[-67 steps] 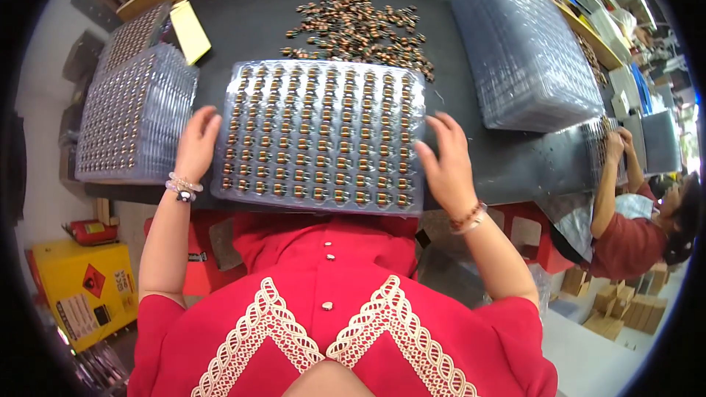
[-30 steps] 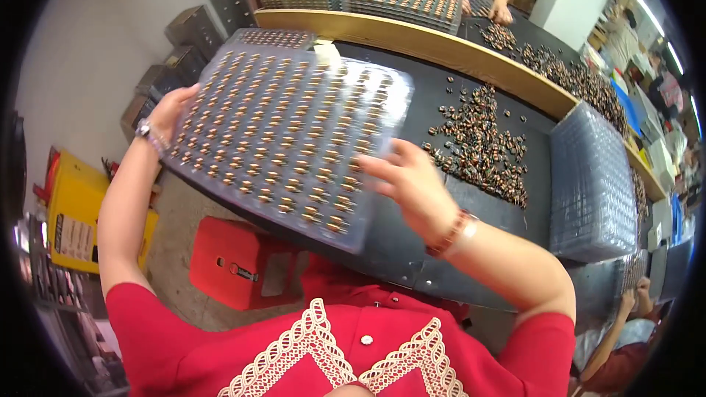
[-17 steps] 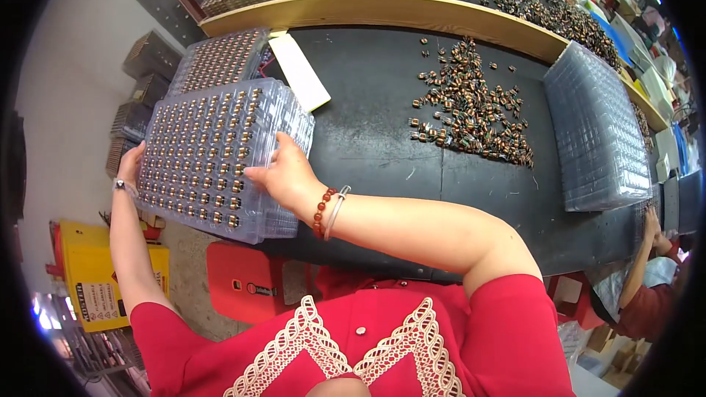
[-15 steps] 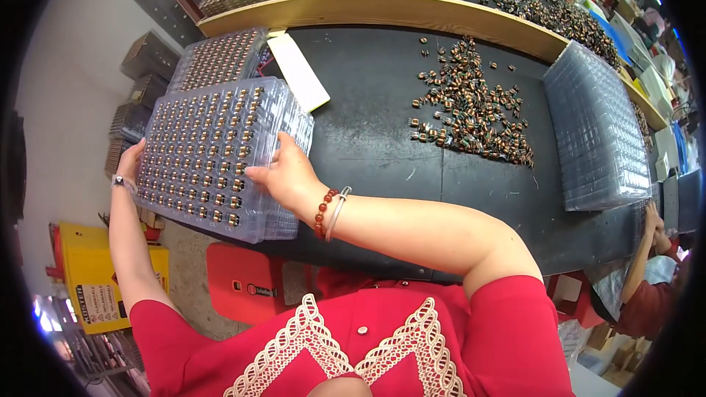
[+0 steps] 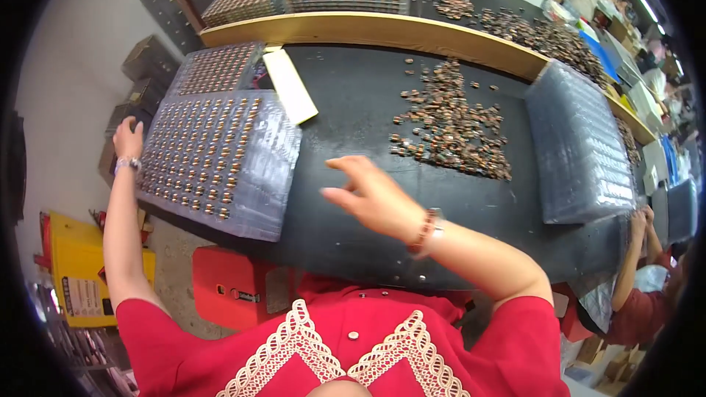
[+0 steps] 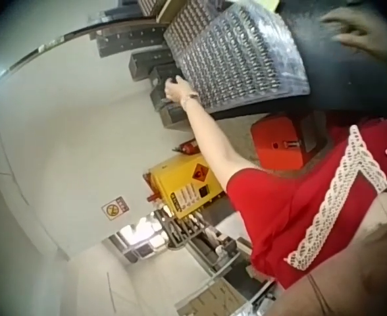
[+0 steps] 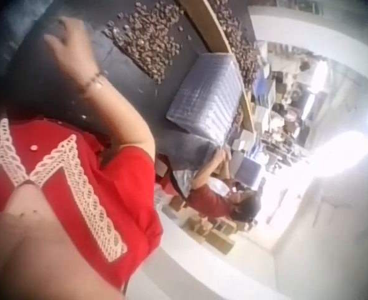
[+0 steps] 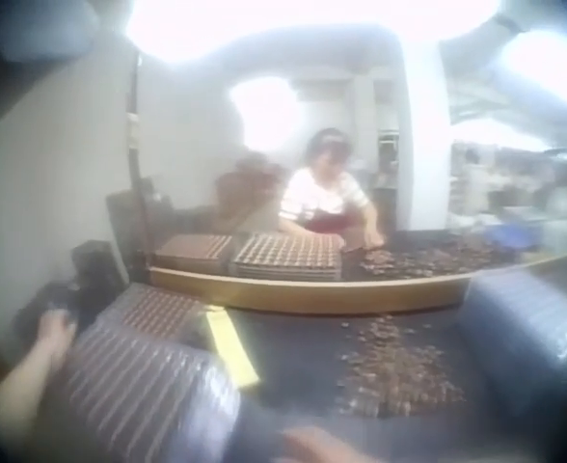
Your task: The person fastens a waist strap, stacks a filled plastic tray onto a pile, sets down an empty plastic tray, and places electronic components into its slots by hand.
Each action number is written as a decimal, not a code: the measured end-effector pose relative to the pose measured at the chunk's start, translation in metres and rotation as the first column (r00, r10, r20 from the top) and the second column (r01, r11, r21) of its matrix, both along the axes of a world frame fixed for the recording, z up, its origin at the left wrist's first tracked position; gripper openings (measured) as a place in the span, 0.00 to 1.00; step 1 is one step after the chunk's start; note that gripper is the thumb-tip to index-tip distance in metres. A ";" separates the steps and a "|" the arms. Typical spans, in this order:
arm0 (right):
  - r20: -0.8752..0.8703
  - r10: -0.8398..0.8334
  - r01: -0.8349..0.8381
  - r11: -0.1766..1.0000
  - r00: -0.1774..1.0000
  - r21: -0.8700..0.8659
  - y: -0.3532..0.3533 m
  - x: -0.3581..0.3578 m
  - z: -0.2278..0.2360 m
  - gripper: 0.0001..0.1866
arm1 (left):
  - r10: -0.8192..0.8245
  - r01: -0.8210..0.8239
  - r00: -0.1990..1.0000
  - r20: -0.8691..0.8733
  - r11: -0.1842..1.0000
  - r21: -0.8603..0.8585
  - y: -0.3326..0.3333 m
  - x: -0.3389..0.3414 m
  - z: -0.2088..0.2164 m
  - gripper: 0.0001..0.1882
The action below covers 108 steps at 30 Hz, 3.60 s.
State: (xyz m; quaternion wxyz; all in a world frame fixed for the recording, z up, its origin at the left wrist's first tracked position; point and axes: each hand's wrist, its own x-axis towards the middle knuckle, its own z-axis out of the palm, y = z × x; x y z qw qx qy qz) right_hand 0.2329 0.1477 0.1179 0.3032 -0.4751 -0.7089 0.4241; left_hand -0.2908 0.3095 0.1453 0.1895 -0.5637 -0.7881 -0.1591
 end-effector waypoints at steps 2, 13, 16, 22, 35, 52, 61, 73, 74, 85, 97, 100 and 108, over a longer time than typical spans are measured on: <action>0.044 -0.054 0.046 0.985 0.998 0.167 -0.017 0.057 0.029 0.17 | -0.382 0.376 0.911 0.158 0.924 0.070 -0.002 0.043 0.005 0.21; 0.450 -0.872 0.389 0.489 0.192 0.781 -0.080 0.323 0.039 0.15 | -0.887 0.897 0.437 0.151 0.418 -0.142 -0.098 0.331 0.049 0.28; 0.438 -0.865 0.588 0.492 0.245 0.642 -0.080 0.347 0.032 0.14 | -0.909 0.923 0.371 0.192 0.337 -0.186 -0.115 0.379 0.057 0.26; 0.218 -0.796 0.713 0.604 0.565 0.356 -0.074 0.387 0.032 0.14 | -0.922 0.954 0.264 0.284 0.207 -0.216 -0.130 0.407 0.036 0.25; 0.116 -0.978 -0.370 0.174 -0.172 0.912 -0.098 0.333 0.227 0.13 | -0.916 0.960 0.249 0.315 0.276 0.042 -0.133 0.393 0.033 0.30; 0.583 -0.489 0.138 0.829 0.649 0.541 -0.056 0.240 -0.078 0.18 | -0.878 0.912 0.390 0.277 0.326 -0.250 -0.166 0.410 -0.120 0.29; 0.500 -0.526 0.145 0.775 0.688 0.615 -0.074 0.225 -0.096 0.20 | -0.800 0.885 0.436 0.412 0.465 -0.034 -0.098 0.438 -0.135 0.30; 0.545 -0.427 0.364 0.904 0.721 0.226 0.023 0.202 -0.085 0.35 | -0.590 0.848 0.528 0.611 0.403 -0.343 -0.053 0.508 -0.119 0.42; 0.490 -0.435 0.342 0.900 0.756 0.271 0.027 0.197 -0.091 0.35 | -0.586 0.843 0.536 0.608 0.405 -0.353 -0.053 0.513 -0.119 0.42; -0.368 -0.431 0.261 0.865 0.824 -0.429 0.059 0.183 -0.086 0.29 | -0.321 0.888 0.288 0.902 0.442 -0.126 -0.049 0.532 -0.121 0.34; -0.144 -0.171 0.134 0.962 0.975 -0.237 -0.028 0.166 -0.069 0.18 | -0.417 0.983 0.100 0.903 0.180 -0.026 -0.116 0.483 -0.092 0.23; 0.273 -0.103 0.034 0.969 0.956 0.244 -0.051 0.164 -0.066 0.15 | -0.474 0.981 0.091 0.876 0.196 0.004 -0.126 0.472 -0.096 0.17; 0.245 -0.230 0.172 0.956 0.942 0.237 -0.078 0.154 -0.063 0.15 | -0.199 0.912 -0.081 0.977 0.380 0.153 -0.141 0.440 -0.122 0.11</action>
